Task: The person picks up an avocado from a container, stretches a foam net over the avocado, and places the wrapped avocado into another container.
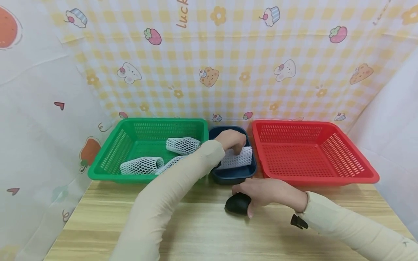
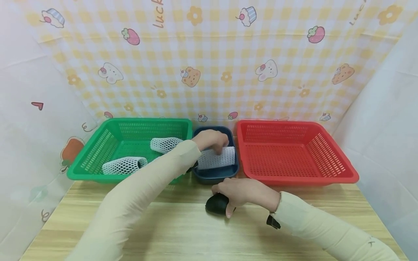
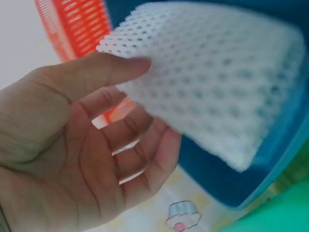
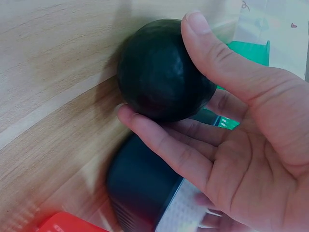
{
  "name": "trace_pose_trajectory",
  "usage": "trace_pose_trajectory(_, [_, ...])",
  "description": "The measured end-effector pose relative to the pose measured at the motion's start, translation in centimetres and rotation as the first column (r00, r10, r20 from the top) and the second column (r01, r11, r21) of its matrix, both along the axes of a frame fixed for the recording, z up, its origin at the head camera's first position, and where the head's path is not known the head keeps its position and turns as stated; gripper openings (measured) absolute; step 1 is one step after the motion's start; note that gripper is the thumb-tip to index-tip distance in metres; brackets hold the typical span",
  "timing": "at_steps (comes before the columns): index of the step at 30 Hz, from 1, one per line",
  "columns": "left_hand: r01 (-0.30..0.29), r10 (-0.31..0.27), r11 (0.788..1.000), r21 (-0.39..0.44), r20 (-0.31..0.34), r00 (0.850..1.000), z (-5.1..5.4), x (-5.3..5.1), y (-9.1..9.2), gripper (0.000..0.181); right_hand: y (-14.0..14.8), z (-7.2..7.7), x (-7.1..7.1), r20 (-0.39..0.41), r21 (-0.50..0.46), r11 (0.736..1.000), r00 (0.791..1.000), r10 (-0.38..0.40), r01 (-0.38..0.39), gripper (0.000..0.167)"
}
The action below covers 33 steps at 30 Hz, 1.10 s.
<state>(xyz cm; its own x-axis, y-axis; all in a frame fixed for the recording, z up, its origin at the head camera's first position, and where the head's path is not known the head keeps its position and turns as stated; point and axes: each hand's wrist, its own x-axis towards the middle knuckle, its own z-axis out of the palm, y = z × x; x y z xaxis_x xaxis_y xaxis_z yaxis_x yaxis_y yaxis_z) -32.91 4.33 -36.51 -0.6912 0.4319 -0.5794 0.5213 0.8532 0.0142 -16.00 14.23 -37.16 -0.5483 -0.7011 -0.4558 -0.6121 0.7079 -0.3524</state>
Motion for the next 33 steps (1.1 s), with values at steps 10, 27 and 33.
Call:
trace_pose_trajectory(10, [0.018,-0.005,0.989,0.15,-0.091,0.996,7.0,5.2,-2.4,0.022,0.2,-0.2,-0.1,0.002,-0.013,1.0,1.0,0.006,-0.006,0.06])
trace_pose_trajectory(27, [0.193,-0.142,0.959,0.207,-0.236,0.961,10.8,11.7,-7.9,0.041,-0.2,0.0,0.3,0.013,0.058,0.998,1.0,-0.009,0.008,0.061])
trace_pose_trajectory(33, [0.27,-0.203,0.936,0.224,-0.283,0.937,10.9,13.5,-10.5,0.033,-0.2,0.2,0.7,0.007,0.102,0.995,1.0,-0.02,0.019,0.069])
